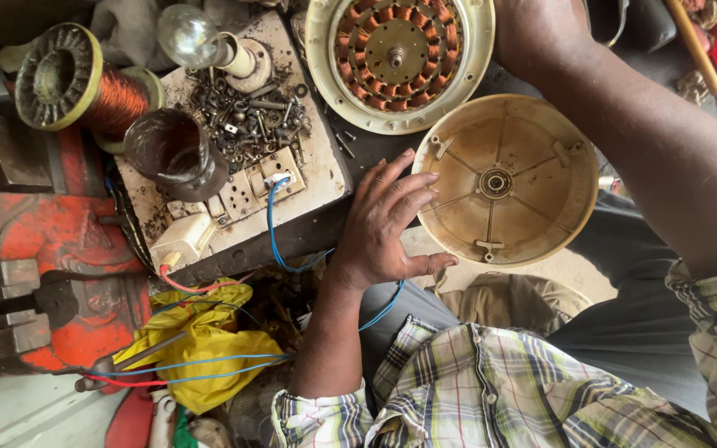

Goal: The person works on a circular plastic fan housing, repeatedly spinning the central hub and using a green-handled screwdriver to adjust the mechanism. They then pick up a separate circular metal stator with copper windings and place it on the workbench.

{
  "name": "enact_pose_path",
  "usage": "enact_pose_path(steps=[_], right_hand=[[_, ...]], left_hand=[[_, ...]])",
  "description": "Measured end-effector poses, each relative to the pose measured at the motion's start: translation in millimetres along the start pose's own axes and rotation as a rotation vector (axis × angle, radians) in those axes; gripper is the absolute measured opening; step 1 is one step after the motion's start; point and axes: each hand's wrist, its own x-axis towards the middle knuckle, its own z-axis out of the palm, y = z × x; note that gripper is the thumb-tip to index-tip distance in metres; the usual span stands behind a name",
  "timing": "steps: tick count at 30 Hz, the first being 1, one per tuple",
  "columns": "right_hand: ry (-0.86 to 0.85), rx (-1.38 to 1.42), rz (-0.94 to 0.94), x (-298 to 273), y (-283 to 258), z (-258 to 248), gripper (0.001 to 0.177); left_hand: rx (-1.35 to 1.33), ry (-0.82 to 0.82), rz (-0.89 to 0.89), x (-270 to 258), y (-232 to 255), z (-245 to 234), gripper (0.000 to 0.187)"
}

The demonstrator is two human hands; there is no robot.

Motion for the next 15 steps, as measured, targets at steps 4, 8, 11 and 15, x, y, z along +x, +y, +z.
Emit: enact_pose_path(steps=[4,8,11,15], right_hand=[[-0.143,0.129,0.293,-0.1,-7.0,-22.6,0.020],[0.242,-0.089,-0.006,-37.9,3.0,-70.0,0.013],[0.232,-0.052,-0.052,-82.2,2.8,-116.6,0.017],[0.259,0.272,-0.075,-133.7,-28.9,-153.6,0.028]], left_hand=[[0.017,0.008,0.002,-2.7,0.6,-0.5,0.081],[0.009,0.022,-0.001,-2.8,-0.4,-0.7,0.077],[0.001,0.031,0.018,-4.6,-3.0,2.7,0.078],[0.010,0.018,0.005,-9.4,-11.1,12.3,0.074]])
